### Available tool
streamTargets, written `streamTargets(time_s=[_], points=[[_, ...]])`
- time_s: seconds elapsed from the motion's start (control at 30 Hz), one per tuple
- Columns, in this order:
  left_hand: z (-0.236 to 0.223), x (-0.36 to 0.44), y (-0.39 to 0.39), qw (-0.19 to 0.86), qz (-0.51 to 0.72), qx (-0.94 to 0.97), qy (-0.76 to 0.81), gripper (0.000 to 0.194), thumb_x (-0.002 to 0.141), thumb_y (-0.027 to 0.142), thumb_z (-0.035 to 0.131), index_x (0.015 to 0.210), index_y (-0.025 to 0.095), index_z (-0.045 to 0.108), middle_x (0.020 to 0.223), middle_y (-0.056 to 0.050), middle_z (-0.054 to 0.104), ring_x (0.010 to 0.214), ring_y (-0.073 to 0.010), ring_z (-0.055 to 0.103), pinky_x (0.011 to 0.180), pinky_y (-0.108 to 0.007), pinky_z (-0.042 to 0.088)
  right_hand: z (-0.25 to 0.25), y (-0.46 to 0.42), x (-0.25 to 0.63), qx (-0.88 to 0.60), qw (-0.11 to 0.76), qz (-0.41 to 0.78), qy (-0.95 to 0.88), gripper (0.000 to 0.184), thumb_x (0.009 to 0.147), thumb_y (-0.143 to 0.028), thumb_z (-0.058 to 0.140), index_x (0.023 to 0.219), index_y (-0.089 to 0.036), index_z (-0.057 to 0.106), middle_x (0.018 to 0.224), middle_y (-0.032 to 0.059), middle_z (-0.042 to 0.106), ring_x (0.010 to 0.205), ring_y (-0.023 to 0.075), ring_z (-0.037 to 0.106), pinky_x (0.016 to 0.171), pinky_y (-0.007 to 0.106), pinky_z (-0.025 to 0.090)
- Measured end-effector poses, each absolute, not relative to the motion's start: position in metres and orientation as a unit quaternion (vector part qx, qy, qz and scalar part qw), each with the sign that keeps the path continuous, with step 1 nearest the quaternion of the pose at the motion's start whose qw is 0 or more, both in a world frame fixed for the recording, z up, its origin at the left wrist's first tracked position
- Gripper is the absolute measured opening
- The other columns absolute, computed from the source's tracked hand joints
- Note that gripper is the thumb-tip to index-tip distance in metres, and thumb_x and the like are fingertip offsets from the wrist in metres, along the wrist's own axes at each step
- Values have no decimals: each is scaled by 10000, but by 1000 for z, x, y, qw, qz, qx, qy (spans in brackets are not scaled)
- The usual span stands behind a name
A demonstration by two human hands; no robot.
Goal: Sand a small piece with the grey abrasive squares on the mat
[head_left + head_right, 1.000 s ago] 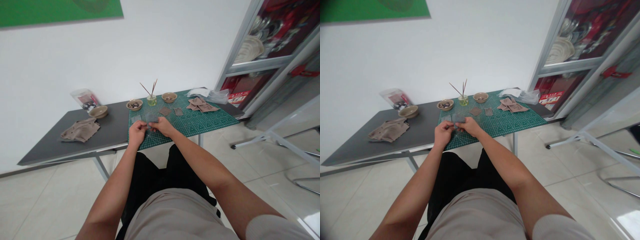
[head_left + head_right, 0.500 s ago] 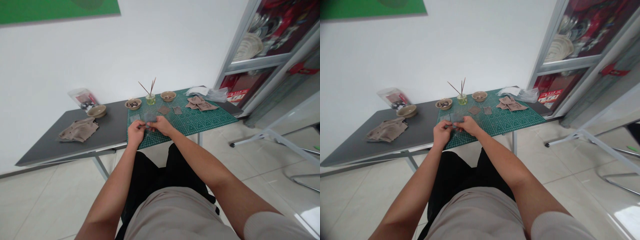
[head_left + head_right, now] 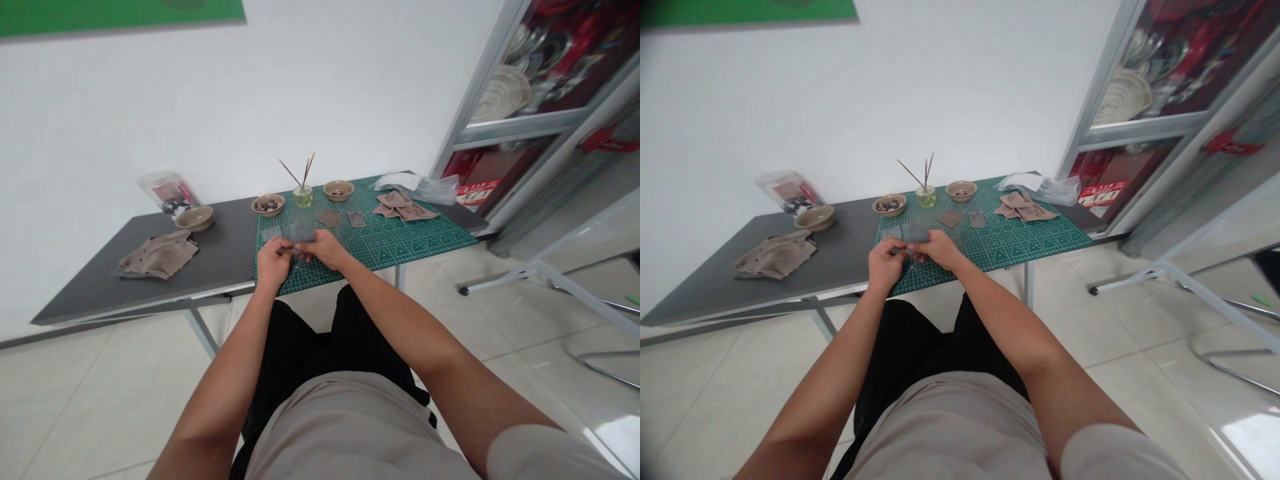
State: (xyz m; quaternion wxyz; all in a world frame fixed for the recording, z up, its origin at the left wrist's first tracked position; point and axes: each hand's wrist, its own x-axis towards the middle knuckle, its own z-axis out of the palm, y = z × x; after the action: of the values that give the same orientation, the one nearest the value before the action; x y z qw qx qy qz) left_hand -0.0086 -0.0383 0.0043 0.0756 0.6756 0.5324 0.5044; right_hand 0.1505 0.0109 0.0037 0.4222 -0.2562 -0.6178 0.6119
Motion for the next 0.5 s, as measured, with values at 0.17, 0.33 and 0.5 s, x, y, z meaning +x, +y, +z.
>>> streamTargets(time_s=[0.17,0.33,0.5], points=[[8,-6,-41,69,486,686,537,180,694,48,518,608,204,545,701,-1,603,721,-154,575,710,-275,451,4,10,150,-266,420,594,-632,438,650,-507,849,762,-136,645,586,5,654,473,108,555,430,220,459],[9,-7,-41,112,508,660,542,112,716,115,585,670,211,616,725,6,643,710,-158,579,741,-292,481,3,11,151,-264,433,597,-621,456,670,-558,818,750,-151,627,594,3,652,481,111,563,418,218,449],[11,-5,-42,88,488,674,547,157,698,80,539,611,210,556,697,-4,610,729,-162,578,737,-287,470,4,10,150,-271,427,584,-635,444,663,-523,837,762,-151,615,610,6,656,482,105,546,432,221,447]])
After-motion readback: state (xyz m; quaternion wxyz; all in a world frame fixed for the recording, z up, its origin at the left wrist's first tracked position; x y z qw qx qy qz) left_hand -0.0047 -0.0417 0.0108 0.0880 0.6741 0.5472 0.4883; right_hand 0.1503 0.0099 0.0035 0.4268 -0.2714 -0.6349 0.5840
